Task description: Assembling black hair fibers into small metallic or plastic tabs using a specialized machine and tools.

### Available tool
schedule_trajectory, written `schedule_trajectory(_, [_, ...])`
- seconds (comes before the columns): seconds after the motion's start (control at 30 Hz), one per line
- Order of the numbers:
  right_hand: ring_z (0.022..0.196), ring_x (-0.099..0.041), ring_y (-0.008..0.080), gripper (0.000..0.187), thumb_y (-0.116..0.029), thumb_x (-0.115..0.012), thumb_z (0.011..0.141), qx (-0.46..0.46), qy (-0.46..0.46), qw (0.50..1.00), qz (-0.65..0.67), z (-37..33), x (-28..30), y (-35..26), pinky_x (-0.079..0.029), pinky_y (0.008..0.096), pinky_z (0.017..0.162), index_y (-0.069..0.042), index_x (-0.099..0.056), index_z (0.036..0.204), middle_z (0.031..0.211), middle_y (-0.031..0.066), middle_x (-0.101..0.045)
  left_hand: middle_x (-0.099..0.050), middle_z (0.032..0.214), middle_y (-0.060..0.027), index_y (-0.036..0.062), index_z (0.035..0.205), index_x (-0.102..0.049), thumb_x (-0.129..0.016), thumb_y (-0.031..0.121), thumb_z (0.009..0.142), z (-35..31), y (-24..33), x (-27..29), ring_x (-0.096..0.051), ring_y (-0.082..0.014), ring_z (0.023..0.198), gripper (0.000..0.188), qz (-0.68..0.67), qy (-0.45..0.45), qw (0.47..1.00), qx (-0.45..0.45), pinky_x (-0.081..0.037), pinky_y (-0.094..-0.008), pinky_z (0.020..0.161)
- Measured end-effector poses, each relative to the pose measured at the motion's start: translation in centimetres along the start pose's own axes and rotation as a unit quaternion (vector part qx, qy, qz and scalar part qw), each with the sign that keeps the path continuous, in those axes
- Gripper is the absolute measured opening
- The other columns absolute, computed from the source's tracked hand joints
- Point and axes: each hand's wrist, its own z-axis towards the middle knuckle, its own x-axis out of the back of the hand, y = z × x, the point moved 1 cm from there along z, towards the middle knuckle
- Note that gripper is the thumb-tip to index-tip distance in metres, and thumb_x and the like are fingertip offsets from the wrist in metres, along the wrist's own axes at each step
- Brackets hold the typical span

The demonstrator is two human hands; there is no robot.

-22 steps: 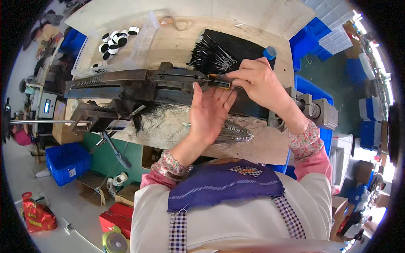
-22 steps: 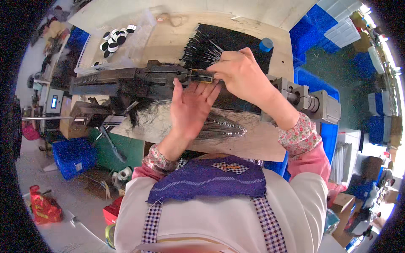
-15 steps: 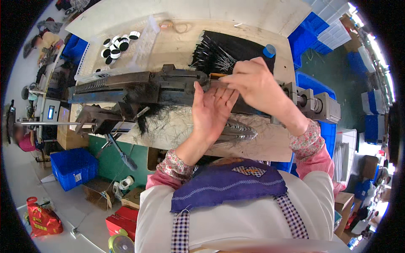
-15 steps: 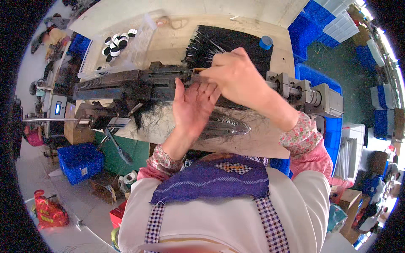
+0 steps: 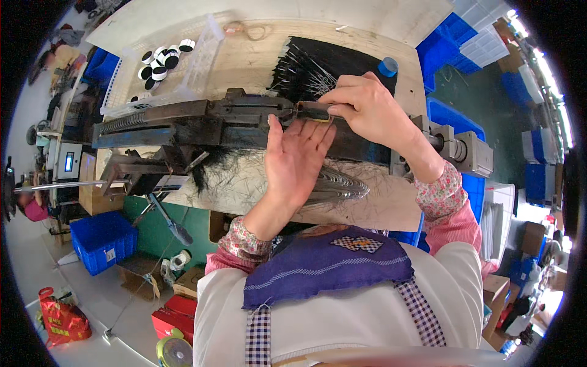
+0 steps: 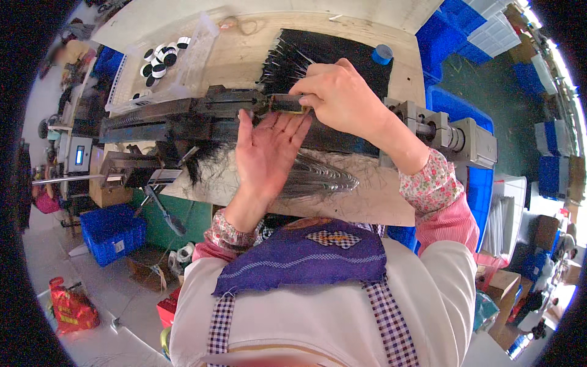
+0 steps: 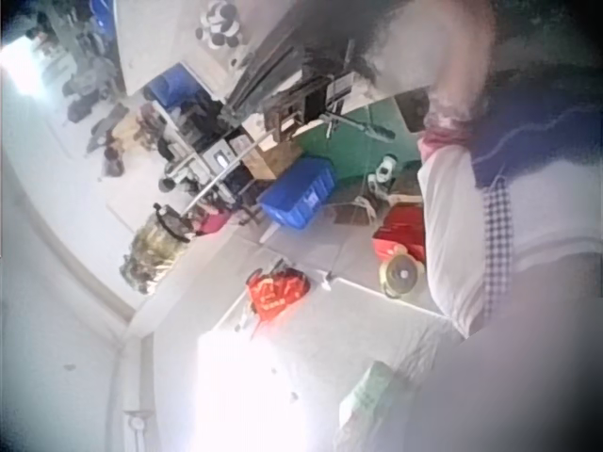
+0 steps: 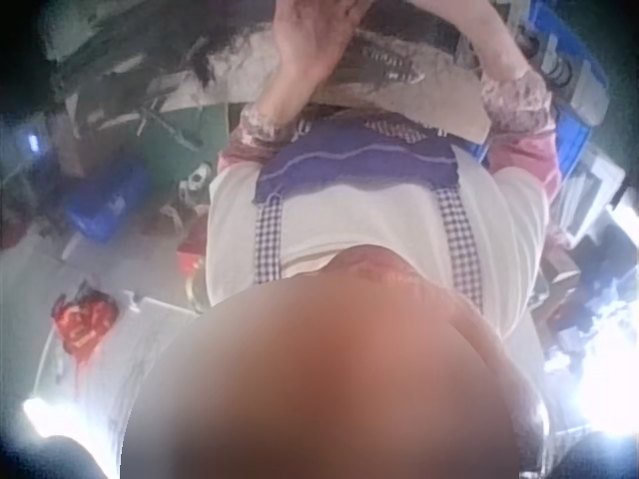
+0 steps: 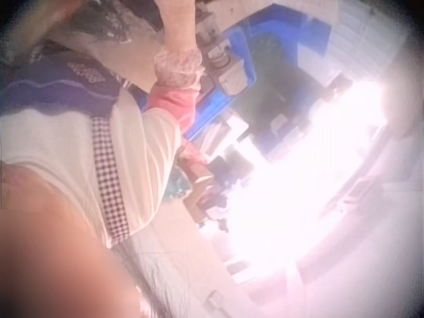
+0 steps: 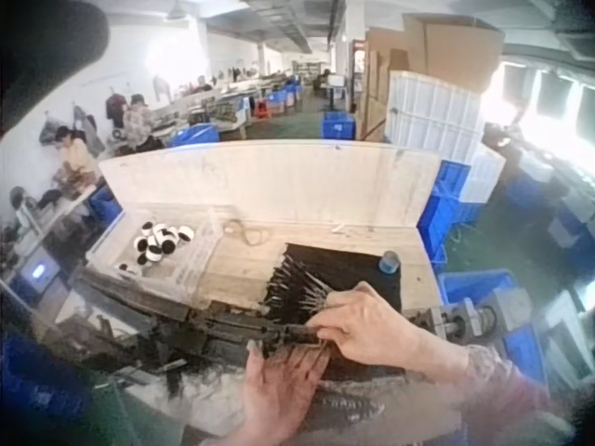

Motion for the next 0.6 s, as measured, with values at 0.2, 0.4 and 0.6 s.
schedule_trajectory(0.2, [0.080,-0.061,0.0261,0.015,-0.014,-0.064,0.078,0.015,0.011,1.000,-0.005,-0.2,-0.2,0.6,-0.043,0.0391,0.079,-0.011,-0.070,0.092,0.079,0.0061,-0.061,-0.044,0.132,-0.0217,-0.0091,0.128,-0.035,-0.031,0.055,0.097,-0.3,-0.1,-0.2,-0.039,-0.0330,0.129,0.072,0.012,0.017,1.000,0.010,-0.024,-0.0442,0.115])
schedule_trajectory(0.4, [0.074,-0.063,0.0343,0.017,-0.014,-0.061,0.079,-0.060,0.111,0.990,0.069,-0.6,1.8,-1.7,-0.051,0.0424,0.063,-0.004,-0.059,0.094,0.077,0.0137,-0.064,-0.047,0.128,-0.0216,-0.0111,0.125,-0.039,-0.028,0.055,0.097,-0.3,0.3,0.3,-0.035,-0.0346,0.131,0.072,0.015,0.006,1.000,-0.017,-0.020,-0.0453,0.115])
schedule_trajectory(0.6, [0.068,-0.067,0.0355,0.016,-0.008,-0.062,0.072,-0.018,0.001,0.991,-0.136,-0.9,-1.0,-3.5,-0.053,0.0427,0.057,0.001,-0.058,0.084,0.069,0.0199,-0.064,-0.049,0.114,-0.0180,-0.0058,0.106,-0.045,-0.028,0.053,0.098,-0.1,0.8,-0.3,-0.040,-0.0319,0.121,0.062,0.018,0.046,0.999,-0.008,-0.023,-0.0447,0.113])
